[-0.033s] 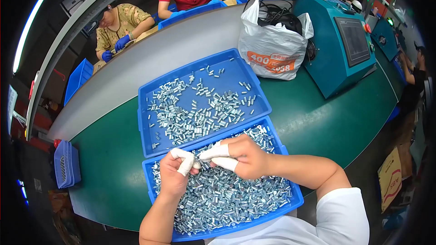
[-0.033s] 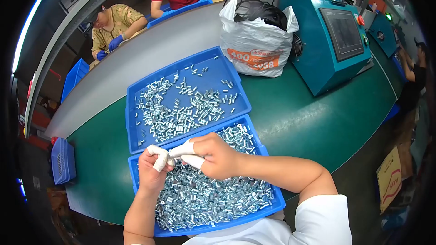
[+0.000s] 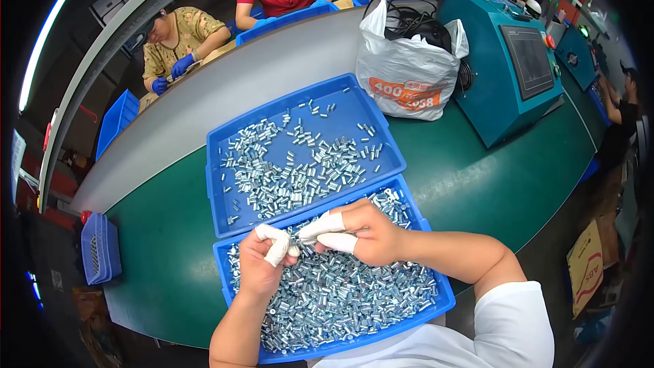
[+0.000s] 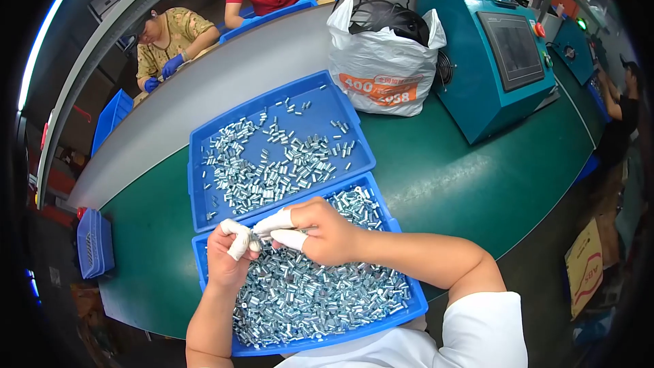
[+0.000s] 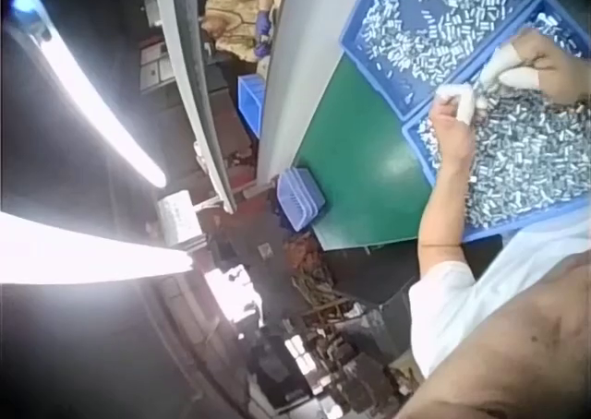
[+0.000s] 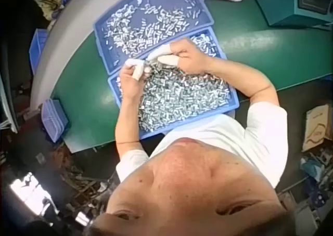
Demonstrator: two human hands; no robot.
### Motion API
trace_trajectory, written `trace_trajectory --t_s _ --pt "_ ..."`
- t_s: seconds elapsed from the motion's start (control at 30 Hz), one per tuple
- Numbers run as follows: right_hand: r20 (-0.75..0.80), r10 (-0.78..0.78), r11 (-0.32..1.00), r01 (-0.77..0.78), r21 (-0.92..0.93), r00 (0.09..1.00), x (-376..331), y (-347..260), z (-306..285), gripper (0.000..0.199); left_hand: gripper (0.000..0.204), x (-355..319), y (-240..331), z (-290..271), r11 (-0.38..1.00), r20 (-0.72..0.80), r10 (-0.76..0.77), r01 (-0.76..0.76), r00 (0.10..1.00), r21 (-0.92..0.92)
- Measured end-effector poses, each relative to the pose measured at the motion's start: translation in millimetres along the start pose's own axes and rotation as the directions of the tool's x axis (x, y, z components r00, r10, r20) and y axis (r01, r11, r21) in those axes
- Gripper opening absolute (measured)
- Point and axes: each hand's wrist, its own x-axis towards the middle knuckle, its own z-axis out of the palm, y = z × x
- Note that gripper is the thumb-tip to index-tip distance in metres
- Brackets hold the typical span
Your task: The worker is assembling small metal components by hand and using tweezers at a manual workstation.
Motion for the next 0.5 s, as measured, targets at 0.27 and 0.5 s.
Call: trace_trajectory --t_s 0.27,0.5 --pt "-0.062 0.047 0.993 -0.04 0.107 0.997 -1.6 3.2 3.5 0.026 0.003 -1.5 5.8 4.3 0.993 -0.03 0.037 -0.033 0.999 0.11" --pt "-0.072 -0.071 0.996 0.066 -0.064 0.995 0.5 3.9 3.9 0.026 0.007 -0.2 5.4 3.5 0.994 -0.041 -0.015 0.019 0.999 0.107"
